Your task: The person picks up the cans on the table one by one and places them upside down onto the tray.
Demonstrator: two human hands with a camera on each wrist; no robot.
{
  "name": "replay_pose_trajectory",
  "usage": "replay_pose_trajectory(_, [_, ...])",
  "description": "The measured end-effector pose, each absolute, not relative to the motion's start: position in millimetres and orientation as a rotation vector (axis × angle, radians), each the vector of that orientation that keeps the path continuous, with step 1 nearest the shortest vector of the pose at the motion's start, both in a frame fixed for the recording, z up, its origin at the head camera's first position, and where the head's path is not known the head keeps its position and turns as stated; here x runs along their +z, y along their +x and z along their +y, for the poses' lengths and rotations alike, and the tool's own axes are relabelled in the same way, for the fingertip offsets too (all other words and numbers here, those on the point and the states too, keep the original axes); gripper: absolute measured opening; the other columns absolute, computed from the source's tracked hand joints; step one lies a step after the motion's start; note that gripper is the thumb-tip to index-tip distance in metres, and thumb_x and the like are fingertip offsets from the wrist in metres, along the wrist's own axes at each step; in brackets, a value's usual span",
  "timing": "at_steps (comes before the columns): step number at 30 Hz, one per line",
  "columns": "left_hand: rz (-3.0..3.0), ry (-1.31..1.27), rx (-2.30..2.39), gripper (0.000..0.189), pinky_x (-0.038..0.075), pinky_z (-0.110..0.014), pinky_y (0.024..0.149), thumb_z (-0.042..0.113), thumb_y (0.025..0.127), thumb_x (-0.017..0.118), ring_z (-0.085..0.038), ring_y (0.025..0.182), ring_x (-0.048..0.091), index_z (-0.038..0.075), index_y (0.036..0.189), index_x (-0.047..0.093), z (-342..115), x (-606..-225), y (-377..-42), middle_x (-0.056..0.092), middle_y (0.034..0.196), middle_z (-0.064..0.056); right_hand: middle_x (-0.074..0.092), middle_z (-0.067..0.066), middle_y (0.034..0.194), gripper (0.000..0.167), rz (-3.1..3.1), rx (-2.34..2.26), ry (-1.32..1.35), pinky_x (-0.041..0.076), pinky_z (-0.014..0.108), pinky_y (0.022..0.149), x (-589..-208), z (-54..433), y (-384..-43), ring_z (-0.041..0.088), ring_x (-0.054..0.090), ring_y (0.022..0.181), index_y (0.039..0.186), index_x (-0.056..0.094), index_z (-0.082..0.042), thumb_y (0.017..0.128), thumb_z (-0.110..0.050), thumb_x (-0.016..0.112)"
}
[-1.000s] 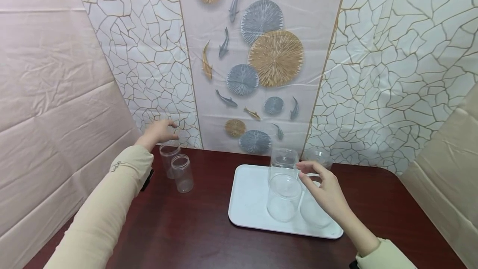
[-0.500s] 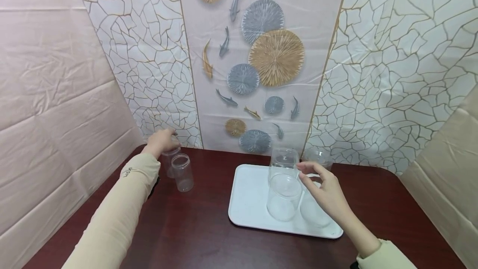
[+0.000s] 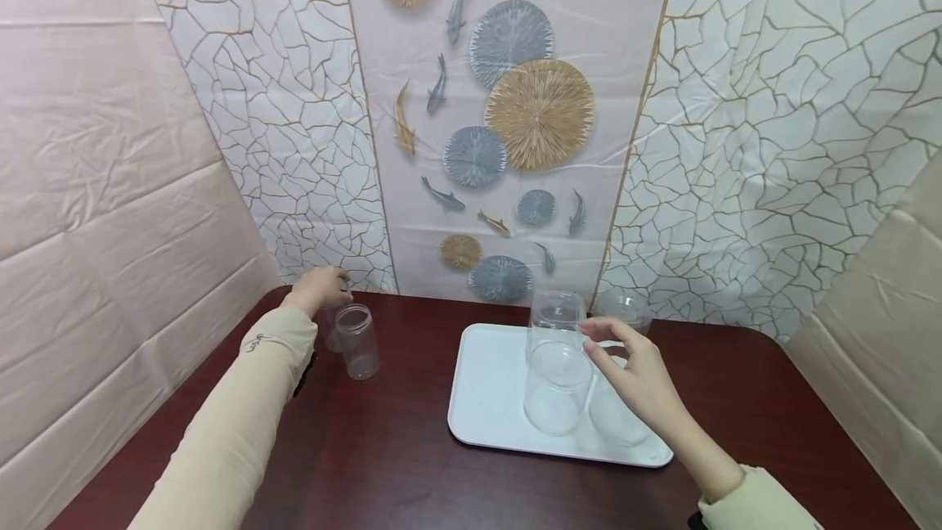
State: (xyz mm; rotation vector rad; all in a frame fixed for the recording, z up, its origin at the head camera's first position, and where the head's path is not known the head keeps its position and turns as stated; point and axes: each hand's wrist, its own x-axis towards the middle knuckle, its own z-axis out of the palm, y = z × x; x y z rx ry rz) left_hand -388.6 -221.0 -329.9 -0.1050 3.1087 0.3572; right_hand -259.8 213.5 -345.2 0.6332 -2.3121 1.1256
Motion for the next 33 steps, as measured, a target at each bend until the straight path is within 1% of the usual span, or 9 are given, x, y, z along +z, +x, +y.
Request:
replay_pose_trajectory(3, [3.131,-0.095,0.356,0.042,0.049,-0.048,0.088,0.021,0.086,0.063,-0.039,0.110,0.057,0.004,0.124,0.058,-222.8,-329.4,-386.6,0.061,0.119,-0.020,0.056,-0.033,0.097,0.018,-2.318,1.121,0.635,0.045,0.007,0.074,-344.6,212.8,-260.0,-0.009,0.056,0.089,0.107,0.064,0.002,0.092,-0.005,0.058])
replay_pose_trajectory(6, [3.168,-0.076,0.355,0.042,0.049,-0.049,0.086,0.021,0.084,0.064,-0.039,0.107,0.058,0.005,0.122,0.060,-226.9,-331.8,-385.3,0.062,0.115,-0.019,0.056,-0.033,0.097,0.019,-2.329,1.109,0.631,0.045,0.007,0.074,-344.9,212.6,-259.0,-0.012,0.054,0.090,0.108,0.064,0.002,0.092,-0.005,0.058])
replay_pose_trajectory(8, [3.199,-0.059,0.363,0.043,0.049,-0.050,0.085,0.023,0.081,0.065,-0.039,0.105,0.059,0.005,0.121,0.061,-230.4,-334.4,-386.5,0.063,0.115,-0.020,0.056,-0.032,0.097,0.019,-2.337,1.101,0.624,0.045,0.008,0.074,-345.4,213.2,-258.2,-0.010,0.054,0.089,0.108,0.064,0.000,0.093,-0.009,0.058])
replay_pose_trajectory(13, [3.285,-0.003,0.428,0.049,0.050,-0.049,0.083,0.029,0.079,0.070,-0.040,0.103,0.060,0.004,0.120,0.061,-234.6,-333.0,-388.4,0.063,0.115,-0.023,0.056,-0.032,0.096,0.018,-2.336,1.089,0.611,0.044,0.006,0.074,-344.4,214.5,-258.2,-0.008,0.057,0.088,0.107,0.065,-0.002,0.092,-0.009,0.058])
replay_pose_trajectory(17, [3.343,0.058,0.479,0.046,0.049,-0.048,0.085,0.027,0.079,0.072,-0.039,0.104,0.060,0.003,0.117,0.062,-234.2,-327.4,-389.7,0.063,0.116,-0.022,0.058,-0.028,0.096,0.019,-2.334,1.088,0.616,0.044,0.006,0.075,-341.8,213.9,-258.8,-0.008,0.057,0.089,0.108,0.065,-0.001,0.092,-0.009,0.058])
replay_pose_trajectory(21, [3.342,0.128,0.550,0.047,0.047,-0.049,0.089,0.029,0.079,0.073,-0.038,0.109,0.058,0.005,0.118,0.062,-230.0,-318.8,-390.5,0.062,0.120,-0.020,0.059,-0.024,0.095,0.018,-2.349,1.072,0.610,0.044,0.006,0.074,-338.3,212.9,-260.1,-0.011,0.055,0.088,0.108,0.065,-0.002,0.092,-0.008,0.059])
replay_pose_trajectory(25, [3.351,0.198,0.632,0.048,0.046,-0.050,0.092,0.032,0.080,0.073,-0.038,0.111,0.057,0.007,0.120,0.060,-225.3,-308.3,-391.0,0.061,0.124,-0.020,0.057,-0.028,0.094,0.019,-2.351,1.075,0.595,0.044,0.006,0.073,-334.5,212.0,-263.0,-0.016,0.052,0.088,0.109,0.065,-0.002,0.091,-0.006,0.059])
replay_pose_trajectory(29, [3.364,0.234,0.698,0.050,0.045,-0.051,0.092,0.033,0.080,0.072,-0.038,0.112,0.057,0.008,0.121,0.060,-223.1,-298.7,-388.8,0.060,0.123,-0.021,0.056,-0.030,0.095,0.021,-2.328,1.112,0.613,0.046,0.007,0.072,-331.1,209.2,-265.0,-0.015,0.053,0.088,0.110,0.064,-0.002,0.090,-0.004,0.060])
replay_pose_trajectory(33, [3.360,0.250,0.788,0.052,0.046,-0.052,0.090,0.036,0.081,0.071,-0.040,0.112,0.056,0.009,0.123,0.059,-219.7,-290.7,-385.0,0.059,0.124,-0.022,0.056,-0.030,0.097,0.021,-2.315,1.126,0.627,0.047,0.007,0.073,-327.9,206.5,-265.7,-0.013,0.054,0.089,0.111,0.064,-0.003,0.091,-0.004,0.060])
